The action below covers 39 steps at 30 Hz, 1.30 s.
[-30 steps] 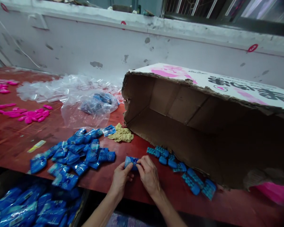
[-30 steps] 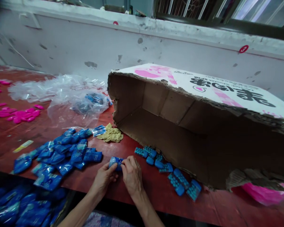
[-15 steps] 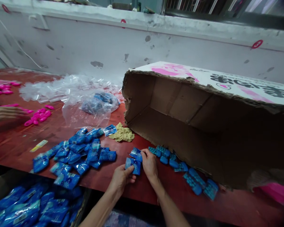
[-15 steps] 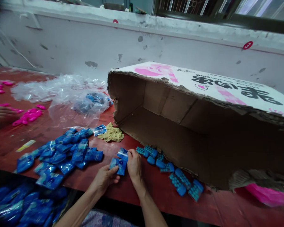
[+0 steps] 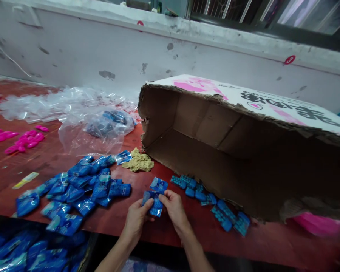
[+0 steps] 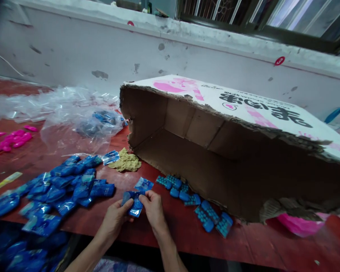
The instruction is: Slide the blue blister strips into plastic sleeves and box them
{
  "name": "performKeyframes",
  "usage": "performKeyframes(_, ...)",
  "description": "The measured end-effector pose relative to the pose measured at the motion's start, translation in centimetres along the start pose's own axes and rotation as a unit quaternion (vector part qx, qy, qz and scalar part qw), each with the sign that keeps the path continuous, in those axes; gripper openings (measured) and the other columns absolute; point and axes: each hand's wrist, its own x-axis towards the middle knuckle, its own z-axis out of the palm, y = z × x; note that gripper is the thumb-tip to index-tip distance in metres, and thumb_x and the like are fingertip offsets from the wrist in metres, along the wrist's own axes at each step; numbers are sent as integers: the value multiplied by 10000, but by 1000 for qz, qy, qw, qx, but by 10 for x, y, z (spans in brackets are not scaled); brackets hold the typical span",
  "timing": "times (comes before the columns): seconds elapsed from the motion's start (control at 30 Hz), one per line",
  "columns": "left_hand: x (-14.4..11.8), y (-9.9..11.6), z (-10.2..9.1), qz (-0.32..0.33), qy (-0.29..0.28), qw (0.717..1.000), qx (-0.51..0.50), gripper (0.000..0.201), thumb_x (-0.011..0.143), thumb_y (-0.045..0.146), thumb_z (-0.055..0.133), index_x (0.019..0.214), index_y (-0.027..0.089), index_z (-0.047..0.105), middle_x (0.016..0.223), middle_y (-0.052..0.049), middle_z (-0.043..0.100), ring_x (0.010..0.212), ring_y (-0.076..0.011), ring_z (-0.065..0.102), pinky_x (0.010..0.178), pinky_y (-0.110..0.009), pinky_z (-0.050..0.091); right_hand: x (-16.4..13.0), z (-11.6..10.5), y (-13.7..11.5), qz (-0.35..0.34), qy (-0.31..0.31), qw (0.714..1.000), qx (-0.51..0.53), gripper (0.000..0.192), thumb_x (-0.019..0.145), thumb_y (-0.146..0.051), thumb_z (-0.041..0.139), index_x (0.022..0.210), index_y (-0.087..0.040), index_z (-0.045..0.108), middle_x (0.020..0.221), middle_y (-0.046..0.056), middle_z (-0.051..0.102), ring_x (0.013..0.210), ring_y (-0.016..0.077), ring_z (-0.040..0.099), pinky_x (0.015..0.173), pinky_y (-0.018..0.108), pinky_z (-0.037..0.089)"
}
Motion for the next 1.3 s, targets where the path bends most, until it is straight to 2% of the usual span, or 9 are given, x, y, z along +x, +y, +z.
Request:
performKeyframes(0.2,-5,0,-3,-73,-83,994,-20,379,474,381,791,608,110,563,425,16,515,404,-98,513,384,-186,412,6,-3,8,-11,99,988,-116,280,830,-344,382,614,-189,470,523,-34,465,481,103,417,467,205,321)
performKeyframes(0.4,-19,8,-13,-114,-52,992,-23,350,503,329,786,665,126,551,438,29,513,402,-87,501,376,-172,395,7,-4,-1,-29,92,961,-260,166,806,-241,466,761,-206,622,663,40,623,677,191,579,608,256,367)
performKeyframes(0.57,-16,3,-5,-62,-15,998,-24,389,448,369,797,614,112,556,456,-3,559,387,-92,493,356,-184,376,-11,-15,-13,-31,143,928,-344,311,828,-257,460,1108,-191,579,987,124,607,892,236,582,709,303,408)
performKeyframes(0.63,-14,2,-3,-29,-20,999,-14,369,475,370,784,623,105,574,498,-17,590,402,-93,502,371,-193,389,-17,-20,-16,-34,125,949,-287,339,825,-293,466,1128,-183,568,1007,111,596,871,220,576,730,310,418)
performKeyframes(0.7,-13,2,-1,-2,-34,999,-4,343,510,366,768,637,100,591,513,-21,601,414,-93,505,383,-197,396,-19,-21,-17,-7,34,990,-136,326,782,-332,514,1056,-176,596,889,61,619,741,174,571,674,282,434)
performKeyframes(0.8,-15,3,3,8,-43,999,7,336,523,375,758,634,99,602,496,-17,596,412,-98,505,384,-203,405,-19,-13,-12,51,-62,996,45,214,711,-348,557,792,-157,610,607,-22,548,514,100,467,512,215,392)
performKeyframes(1.07,-11,5,9,-44,-74,996,-26,411,449,415,792,615,102,584,486,-14,589,410,-103,516,372,-198,408,-23,-4,-3,38,-3,999,20,284,796,-380,452,596,-178,440,506,-58,403,465,76,357,442,192,303)
performKeyframes(1.2,-13,8,4,-97,-91,990,-38,388,488,383,791,640,115,557,504,-16,594,414,-101,527,369,-179,398,-12,-25,-21,-48,11,986,-157,323,865,-359,427,629,-162,528,622,-18,526,616,114,498,569,208,369)
performKeyframes(1.3,-17,9,0,-119,-47,990,-57,353,539,358,774,650,139,521,435,13,544,399,-105,525,356,-166,388,7,-38,-34,-98,80,879,-460,157,866,-202,459,958,-169,581,986,62,593,888,175,549,712,247,394)
